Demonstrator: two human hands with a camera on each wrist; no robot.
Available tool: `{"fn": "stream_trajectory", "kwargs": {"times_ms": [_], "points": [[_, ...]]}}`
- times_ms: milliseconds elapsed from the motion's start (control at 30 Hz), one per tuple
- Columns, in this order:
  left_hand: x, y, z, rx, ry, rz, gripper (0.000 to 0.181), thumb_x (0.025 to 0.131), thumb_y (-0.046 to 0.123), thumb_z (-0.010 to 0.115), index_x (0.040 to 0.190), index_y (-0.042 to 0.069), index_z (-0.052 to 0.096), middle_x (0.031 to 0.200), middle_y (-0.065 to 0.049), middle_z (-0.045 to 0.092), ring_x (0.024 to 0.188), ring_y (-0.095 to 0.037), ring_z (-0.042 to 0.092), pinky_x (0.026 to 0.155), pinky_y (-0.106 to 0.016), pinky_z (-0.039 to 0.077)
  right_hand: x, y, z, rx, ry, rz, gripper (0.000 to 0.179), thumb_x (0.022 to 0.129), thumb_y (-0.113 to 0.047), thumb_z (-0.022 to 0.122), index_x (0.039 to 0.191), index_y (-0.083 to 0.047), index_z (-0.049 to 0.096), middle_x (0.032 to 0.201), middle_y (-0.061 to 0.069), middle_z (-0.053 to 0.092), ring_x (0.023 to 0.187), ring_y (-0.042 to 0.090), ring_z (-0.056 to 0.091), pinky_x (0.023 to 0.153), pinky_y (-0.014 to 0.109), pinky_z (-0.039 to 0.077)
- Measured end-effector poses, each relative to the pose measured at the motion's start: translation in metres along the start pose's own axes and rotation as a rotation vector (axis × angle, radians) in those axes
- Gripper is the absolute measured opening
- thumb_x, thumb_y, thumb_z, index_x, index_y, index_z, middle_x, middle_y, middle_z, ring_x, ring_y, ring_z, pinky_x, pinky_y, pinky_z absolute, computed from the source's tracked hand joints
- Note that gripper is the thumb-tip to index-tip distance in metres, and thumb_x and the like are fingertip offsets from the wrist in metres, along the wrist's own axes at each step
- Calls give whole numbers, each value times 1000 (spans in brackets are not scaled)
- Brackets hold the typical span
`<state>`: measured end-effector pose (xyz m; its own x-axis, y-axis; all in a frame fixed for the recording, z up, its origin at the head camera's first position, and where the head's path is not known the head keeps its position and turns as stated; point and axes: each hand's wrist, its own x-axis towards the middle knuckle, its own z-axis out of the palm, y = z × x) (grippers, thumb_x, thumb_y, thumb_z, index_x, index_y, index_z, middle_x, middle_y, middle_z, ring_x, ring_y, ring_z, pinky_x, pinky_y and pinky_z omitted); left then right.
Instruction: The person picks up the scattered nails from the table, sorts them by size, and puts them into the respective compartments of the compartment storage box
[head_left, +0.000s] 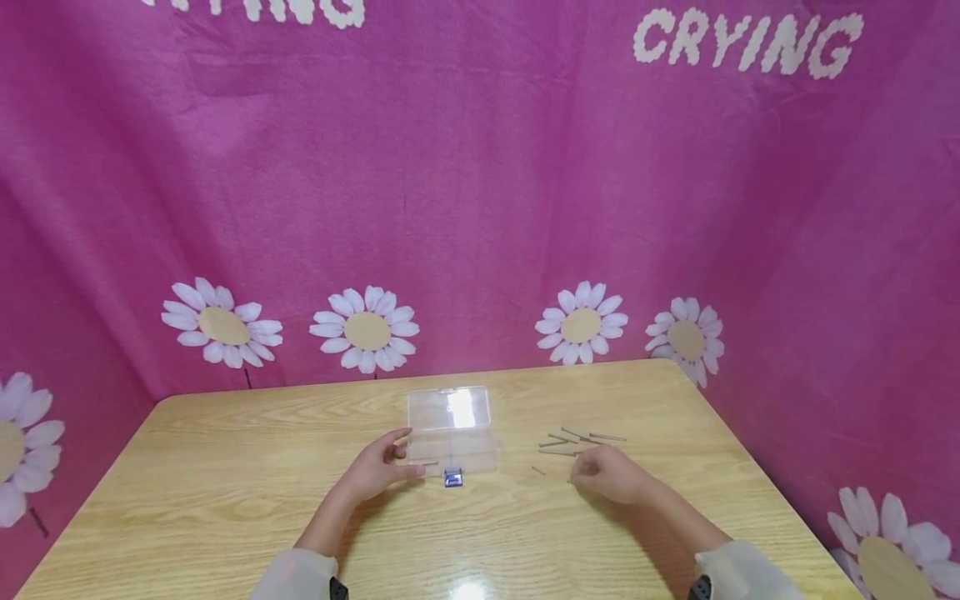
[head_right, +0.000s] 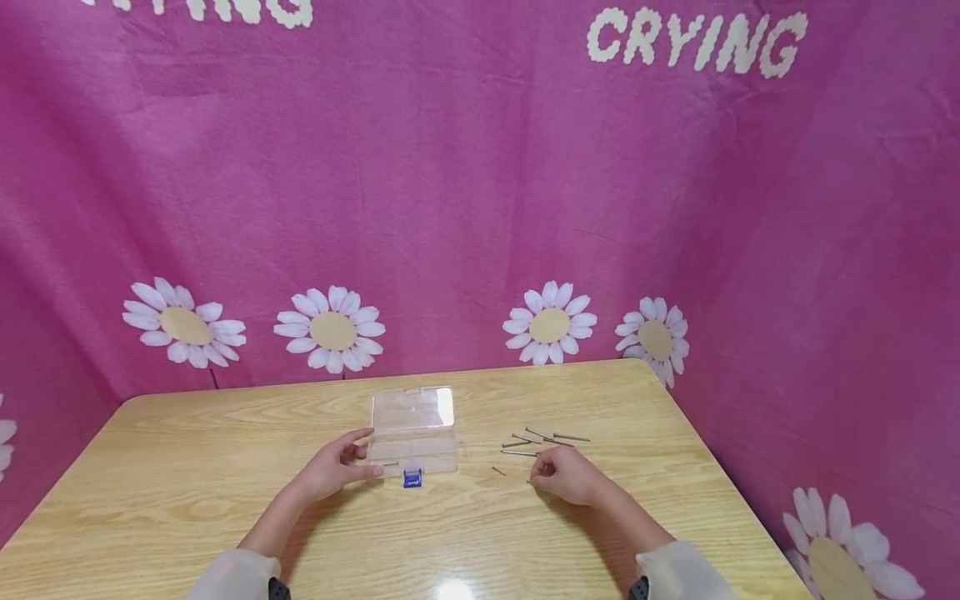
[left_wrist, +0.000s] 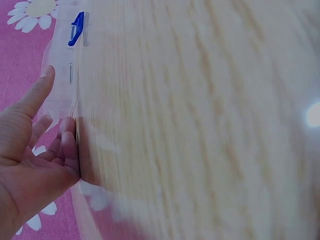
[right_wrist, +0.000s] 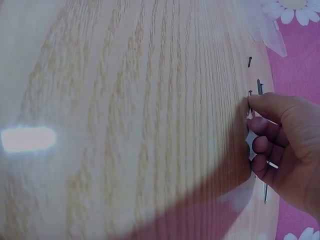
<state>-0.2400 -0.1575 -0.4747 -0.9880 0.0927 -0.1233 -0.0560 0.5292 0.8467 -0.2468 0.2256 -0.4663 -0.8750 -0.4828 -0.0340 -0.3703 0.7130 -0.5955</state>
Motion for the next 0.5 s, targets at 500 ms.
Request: {"fn": "stream_trajectory", "kwargs": {"times_ms": [500], "points": [[0,1,-1,-16,-15,-21,73,75,25,78,138,12,45,107,-9,53,98,-22,46,86,-37,39,1,0,4,12,8,30,6,87,-18,64,87,-12,66,86,-3,65,81,10,58,74,30,49]]}}
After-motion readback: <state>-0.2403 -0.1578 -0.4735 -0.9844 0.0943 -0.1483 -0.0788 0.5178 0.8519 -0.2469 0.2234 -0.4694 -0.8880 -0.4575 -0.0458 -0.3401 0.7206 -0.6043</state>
